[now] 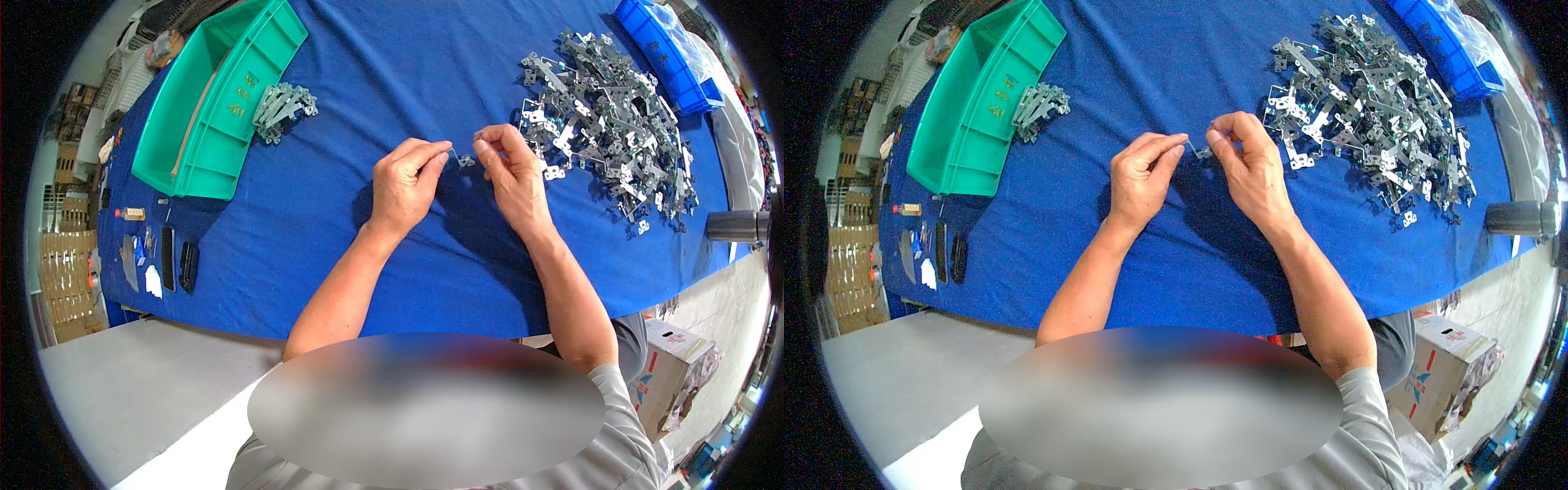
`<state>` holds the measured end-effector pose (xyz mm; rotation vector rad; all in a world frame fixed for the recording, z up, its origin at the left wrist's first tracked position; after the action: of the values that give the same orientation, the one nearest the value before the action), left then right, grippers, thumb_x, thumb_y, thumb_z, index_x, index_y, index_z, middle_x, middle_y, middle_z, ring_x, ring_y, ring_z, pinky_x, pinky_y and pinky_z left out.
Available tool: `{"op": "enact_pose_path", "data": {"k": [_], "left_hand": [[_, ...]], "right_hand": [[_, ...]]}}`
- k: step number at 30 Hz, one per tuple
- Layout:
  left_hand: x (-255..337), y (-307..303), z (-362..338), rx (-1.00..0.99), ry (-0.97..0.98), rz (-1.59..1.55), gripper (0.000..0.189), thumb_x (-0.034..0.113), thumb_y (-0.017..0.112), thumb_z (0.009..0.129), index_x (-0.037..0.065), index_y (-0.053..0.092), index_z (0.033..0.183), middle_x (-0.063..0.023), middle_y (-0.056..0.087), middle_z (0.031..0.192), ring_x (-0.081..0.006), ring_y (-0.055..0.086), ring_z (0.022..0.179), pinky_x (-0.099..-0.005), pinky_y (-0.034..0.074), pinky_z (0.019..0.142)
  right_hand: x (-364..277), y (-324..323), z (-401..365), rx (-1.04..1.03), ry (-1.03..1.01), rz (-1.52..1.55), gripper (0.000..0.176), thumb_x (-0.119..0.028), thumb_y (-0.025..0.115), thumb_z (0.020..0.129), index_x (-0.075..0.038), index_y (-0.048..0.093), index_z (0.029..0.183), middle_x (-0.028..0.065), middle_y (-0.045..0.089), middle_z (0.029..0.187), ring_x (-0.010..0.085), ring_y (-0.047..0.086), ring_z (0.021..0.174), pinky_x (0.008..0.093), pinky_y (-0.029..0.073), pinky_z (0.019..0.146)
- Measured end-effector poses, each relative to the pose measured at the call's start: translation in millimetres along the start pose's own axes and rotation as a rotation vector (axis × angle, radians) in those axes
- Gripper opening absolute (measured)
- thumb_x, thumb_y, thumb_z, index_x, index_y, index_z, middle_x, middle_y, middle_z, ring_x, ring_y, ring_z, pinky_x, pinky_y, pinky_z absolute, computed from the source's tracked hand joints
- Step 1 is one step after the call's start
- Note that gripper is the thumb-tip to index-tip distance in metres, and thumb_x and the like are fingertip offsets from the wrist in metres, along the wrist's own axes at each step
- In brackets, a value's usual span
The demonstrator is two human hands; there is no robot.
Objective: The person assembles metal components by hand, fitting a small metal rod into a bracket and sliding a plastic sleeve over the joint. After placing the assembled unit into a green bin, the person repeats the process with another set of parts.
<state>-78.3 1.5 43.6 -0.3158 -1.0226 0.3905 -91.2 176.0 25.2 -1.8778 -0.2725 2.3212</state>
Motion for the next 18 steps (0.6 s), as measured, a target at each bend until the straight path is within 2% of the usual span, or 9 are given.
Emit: {"op": "enact_pose_path", "data": {"k": [3, 5, 9, 12, 15, 18], "left_hand": [[-22.5, -2.0, -2.3, 0.028, -0.193, -0.105, 0.016, 0.007, 0.067, 0.097, 0.001, 0.076, 0.109, -0.0108, 0.076, 0.09, -0.0152, 0.073, 0.075, -0.0279, 0.056, 0.064], [-38.9, 0.0, -7.0, 0.07, -0.373, -0.276, 0.017, 0.008, 0.065, 0.098, 0.0, 0.075, 0.109, -0.0115, 0.075, 0.085, -0.0162, 0.072, 0.072, -0.0292, 0.057, 0.065], [-34.3, -0.4, -6.1, 0.062, -0.337, -0.264, 0.017, 0.008, 0.065, 0.099, -0.001, 0.074, 0.11, -0.0113, 0.075, 0.085, -0.0148, 0.072, 0.07, -0.0288, 0.057, 0.064], [-35.2, 1.9, -7.0, 0.015, -0.328, -0.219, 0.02, 0.012, 0.064, 0.101, 0.002, 0.074, 0.115, -0.0083, 0.076, 0.093, -0.0102, 0.072, 0.077, -0.0216, 0.051, 0.052], [-31.1, -0.7, -5.7, 0.032, -0.3, -0.208, 0.018, 0.009, 0.067, 0.099, 0.002, 0.075, 0.114, -0.0074, 0.075, 0.092, -0.0101, 0.07, 0.076, -0.023, 0.052, 0.057], [-10.6, -9.0, 0.5, 0.068, -0.035, -0.052, 0.018, 0.005, 0.07, 0.095, 0.002, 0.077, 0.111, -0.007, 0.074, 0.091, -0.0107, 0.067, 0.076, -0.0249, 0.052, 0.064]], "right_hand": [[9.4, 4.7, -2.0, -0.051, 0.166, 0.168, 0.018, -0.018, 0.065, 0.102, 0.0, 0.065, 0.102, 0.0053, 0.066, 0.083, 0.0116, 0.06, 0.072, 0.0294, 0.049, 0.064], [6.5, 12.0, -3.8, -0.12, 0.145, 0.107, 0.019, -0.018, 0.063, 0.102, 0.001, 0.066, 0.103, 0.0054, 0.067, 0.081, 0.0106, 0.06, 0.071, 0.0287, 0.049, 0.063], [0.1, 18.9, -6.9, -0.184, 0.111, 0.015, 0.02, -0.018, 0.063, 0.102, 0.002, 0.067, 0.103, 0.0065, 0.068, 0.078, 0.011, 0.062, 0.071, 0.0287, 0.05, 0.063], [2.9, 18.0, -6.3, -0.168, 0.1, 0.003, 0.02, -0.018, 0.064, 0.102, 0.001, 0.067, 0.103, 0.0077, 0.068, 0.077, 0.0113, 0.062, 0.07, 0.0302, 0.05, 0.063], [-1.1, 15.0, -5.7, -0.161, 0.083, -0.073, 0.019, -0.018, 0.066, 0.1, 0.001, 0.067, 0.102, 0.0084, 0.068, 0.076, 0.0124, 0.062, 0.068, 0.0315, 0.05, 0.063], [-4.7, 10.9, -4.6, -0.118, -0.027, -0.191, 0.017, -0.016, 0.069, 0.098, 0.002, 0.066, 0.099, 0.0087, 0.069, 0.077, 0.0134, 0.063, 0.067, 0.0322, 0.05, 0.063]]}}
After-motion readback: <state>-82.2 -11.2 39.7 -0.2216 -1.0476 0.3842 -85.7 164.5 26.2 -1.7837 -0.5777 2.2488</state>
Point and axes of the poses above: each hand's wrist, its own z-axis towards the middle knuckle, its own y-axis out of the palm, x = y × z, the point moved 9 cm from there along z, towards the middle knuckle
